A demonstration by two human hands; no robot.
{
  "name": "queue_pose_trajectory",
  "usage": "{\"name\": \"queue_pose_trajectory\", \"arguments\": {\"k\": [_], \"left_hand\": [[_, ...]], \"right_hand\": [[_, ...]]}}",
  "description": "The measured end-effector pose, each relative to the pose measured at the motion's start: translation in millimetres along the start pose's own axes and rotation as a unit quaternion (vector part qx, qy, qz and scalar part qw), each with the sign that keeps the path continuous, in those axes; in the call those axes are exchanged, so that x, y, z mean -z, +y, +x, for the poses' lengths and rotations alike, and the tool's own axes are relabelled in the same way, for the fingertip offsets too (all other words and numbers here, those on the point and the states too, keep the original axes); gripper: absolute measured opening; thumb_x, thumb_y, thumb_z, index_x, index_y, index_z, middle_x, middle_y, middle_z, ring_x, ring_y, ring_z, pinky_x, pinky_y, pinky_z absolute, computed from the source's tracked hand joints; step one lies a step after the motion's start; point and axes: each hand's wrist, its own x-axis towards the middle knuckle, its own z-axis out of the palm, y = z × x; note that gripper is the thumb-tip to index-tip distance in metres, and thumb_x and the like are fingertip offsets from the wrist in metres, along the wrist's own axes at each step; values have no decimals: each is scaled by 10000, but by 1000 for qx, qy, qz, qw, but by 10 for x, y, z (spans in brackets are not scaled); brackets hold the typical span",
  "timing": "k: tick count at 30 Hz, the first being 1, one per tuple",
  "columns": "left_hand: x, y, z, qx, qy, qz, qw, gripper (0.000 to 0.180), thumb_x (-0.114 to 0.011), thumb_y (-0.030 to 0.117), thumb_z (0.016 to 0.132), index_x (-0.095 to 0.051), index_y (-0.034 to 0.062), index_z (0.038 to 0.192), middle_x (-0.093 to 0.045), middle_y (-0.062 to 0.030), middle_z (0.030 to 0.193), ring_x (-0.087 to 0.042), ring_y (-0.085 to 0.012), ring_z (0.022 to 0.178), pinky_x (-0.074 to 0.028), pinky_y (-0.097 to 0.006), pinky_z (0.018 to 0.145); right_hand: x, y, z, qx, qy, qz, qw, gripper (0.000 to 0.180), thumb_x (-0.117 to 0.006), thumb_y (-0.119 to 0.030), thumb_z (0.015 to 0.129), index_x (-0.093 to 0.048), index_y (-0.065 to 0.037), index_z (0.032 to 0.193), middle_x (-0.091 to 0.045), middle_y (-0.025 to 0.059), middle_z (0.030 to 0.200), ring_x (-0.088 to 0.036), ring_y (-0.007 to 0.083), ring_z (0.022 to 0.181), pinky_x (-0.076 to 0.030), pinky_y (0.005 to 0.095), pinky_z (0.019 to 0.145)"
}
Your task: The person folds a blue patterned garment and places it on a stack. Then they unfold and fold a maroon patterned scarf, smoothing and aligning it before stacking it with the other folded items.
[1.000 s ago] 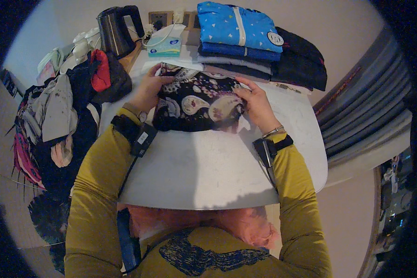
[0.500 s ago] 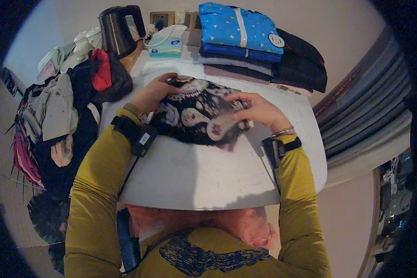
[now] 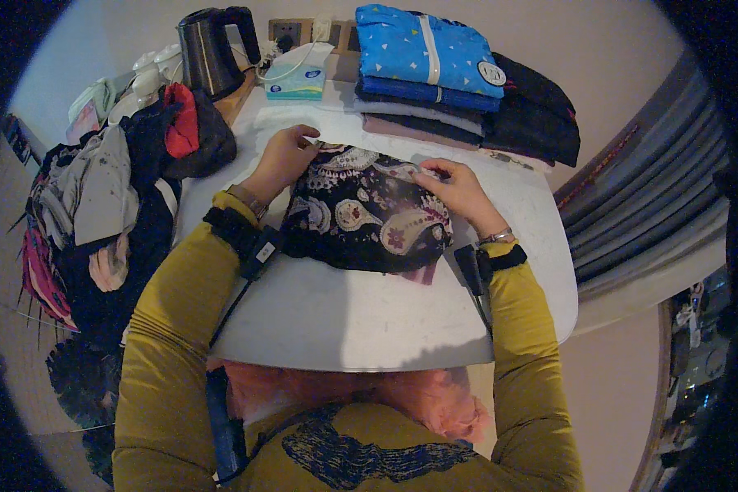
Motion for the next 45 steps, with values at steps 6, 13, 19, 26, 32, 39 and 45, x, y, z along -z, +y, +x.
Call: {"name": "queue_pose_trajectory", "arguments": {"k": [6,13,19,26,32,39,45], "left_hand": [[-27,142,-107,24,-99,-147,984,403,-724,91,804,-647,46,1197,-692,-120,957,-649,-209,844,-537,-337,726],[19,127,-65,-116,-2,43,992,407,-753,94,758,-660,56,1153,-678,-136,1015,-661,-269,848,-537,-355,755],[-286,1166,-594,-446,-108,41,887,339,-775,190,767,-676,65,1066,-654,-153,1003,-604,-344,998,-490,-408,900],[-755,1335,-1140,-437,-228,201,847,369,-693,181,786,-620,41,1119,-557,-156,1147,-511,-339,1128,-449,-412,979],[-832,1327,-1171,-434,-214,223,846,501,-656,115,757,-533,10,1231,-522,-184,1200,-492,-363,1145,-438,-411,998],[-804,1342,-1209,-436,-210,218,847,575,-610,32,731,-501,-5,1295,-518,-211,1189,-500,-396,1134,-437,-430,1008],[-829,1189,-947,-363,-272,96,886,479,-639,27,718,-597,-14,1194,-576,-235,1207,-575,-414,1103,-467,-472,977]], "right_hand": [[3,78,29,-12,11,-50,999,416,-742,-390,824,-731,-30,1033,-714,187,1061,-684,292,967,-518,378,845],[-5,108,55,14,99,-34,994,223,-730,-210,868,-701,-11,965,-702,58,913,-631,140,839,-496,276,760],[-51,-55,-58,59,-6,25,998,311,-752,-286,837,-723,-44,1029,-711,135,1053,-675,261,997,-515,350,877],[-117,-127,-20,79,-21,6,997,286,-738,-224,859,-701,-24,1060,-703,88,1039,-642,169,963,-495,297,860],[-104,-126,-26,75,-29,16,997,282,-735,-219,857,-700,-32,1066,-701,93,1042,-639,170,969,-486,297,876],[-115,-116,-7,68,-43,16,997,288,-737,-217,855,-692,-36,1075,-696,87,1055,-631,169,994,-478,300,894],[-128,-46,5,85,-41,26,995,285,-735,-218,859,-689,-34,1072,-692,80,1057,-630,173,1004,-476,299,897]]}}
